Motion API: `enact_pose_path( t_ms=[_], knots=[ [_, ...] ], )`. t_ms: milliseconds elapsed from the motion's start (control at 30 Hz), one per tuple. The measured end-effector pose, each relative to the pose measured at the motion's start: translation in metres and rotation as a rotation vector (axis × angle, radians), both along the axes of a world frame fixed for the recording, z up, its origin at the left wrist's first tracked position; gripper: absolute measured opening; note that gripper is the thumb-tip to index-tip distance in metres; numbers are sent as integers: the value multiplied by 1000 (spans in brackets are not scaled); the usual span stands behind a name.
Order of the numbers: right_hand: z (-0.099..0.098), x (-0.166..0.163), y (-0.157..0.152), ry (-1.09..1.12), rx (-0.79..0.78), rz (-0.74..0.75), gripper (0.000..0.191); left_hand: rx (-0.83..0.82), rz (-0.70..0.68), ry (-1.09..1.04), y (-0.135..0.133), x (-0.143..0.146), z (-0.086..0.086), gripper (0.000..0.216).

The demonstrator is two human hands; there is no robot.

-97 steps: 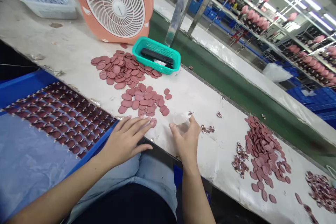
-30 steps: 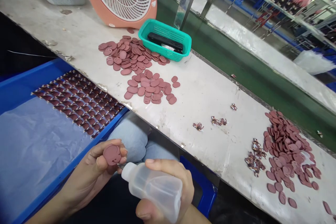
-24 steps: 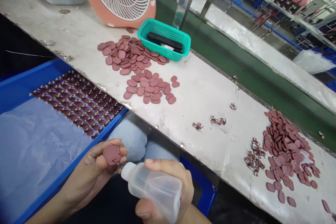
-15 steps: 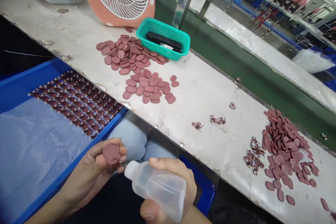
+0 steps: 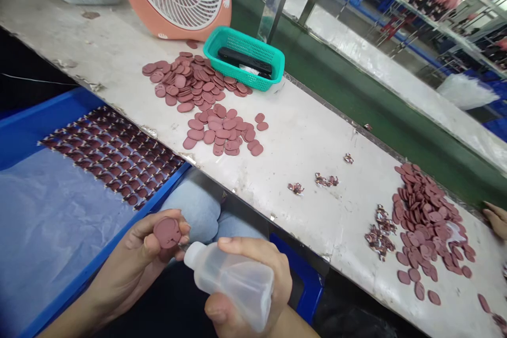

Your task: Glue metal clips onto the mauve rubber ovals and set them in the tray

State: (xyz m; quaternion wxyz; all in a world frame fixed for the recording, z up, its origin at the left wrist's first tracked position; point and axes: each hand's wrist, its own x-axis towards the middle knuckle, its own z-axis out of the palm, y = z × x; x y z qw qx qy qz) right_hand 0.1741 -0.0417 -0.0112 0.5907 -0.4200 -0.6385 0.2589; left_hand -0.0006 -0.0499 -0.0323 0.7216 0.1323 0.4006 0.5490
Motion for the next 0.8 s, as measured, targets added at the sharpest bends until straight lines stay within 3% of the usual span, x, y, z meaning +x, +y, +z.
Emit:
enact_pose_path(
  t_ms=[267,633,733,800],
  knots=[
    [-8,6,-7,65,-64,7,40,53,-5,9,0,-1,-1,26],
    [-7,10,-6,-8,-113,32,37,26,-17,28,-1,-2,-3,29],
    [-9,11,-8,75,-154,49,36,-15,-15,46,-1,0,0,31],
    [-9,10,-5,263,-264,60,41,-68,32,84,-1,1,1,34]
  ],
)
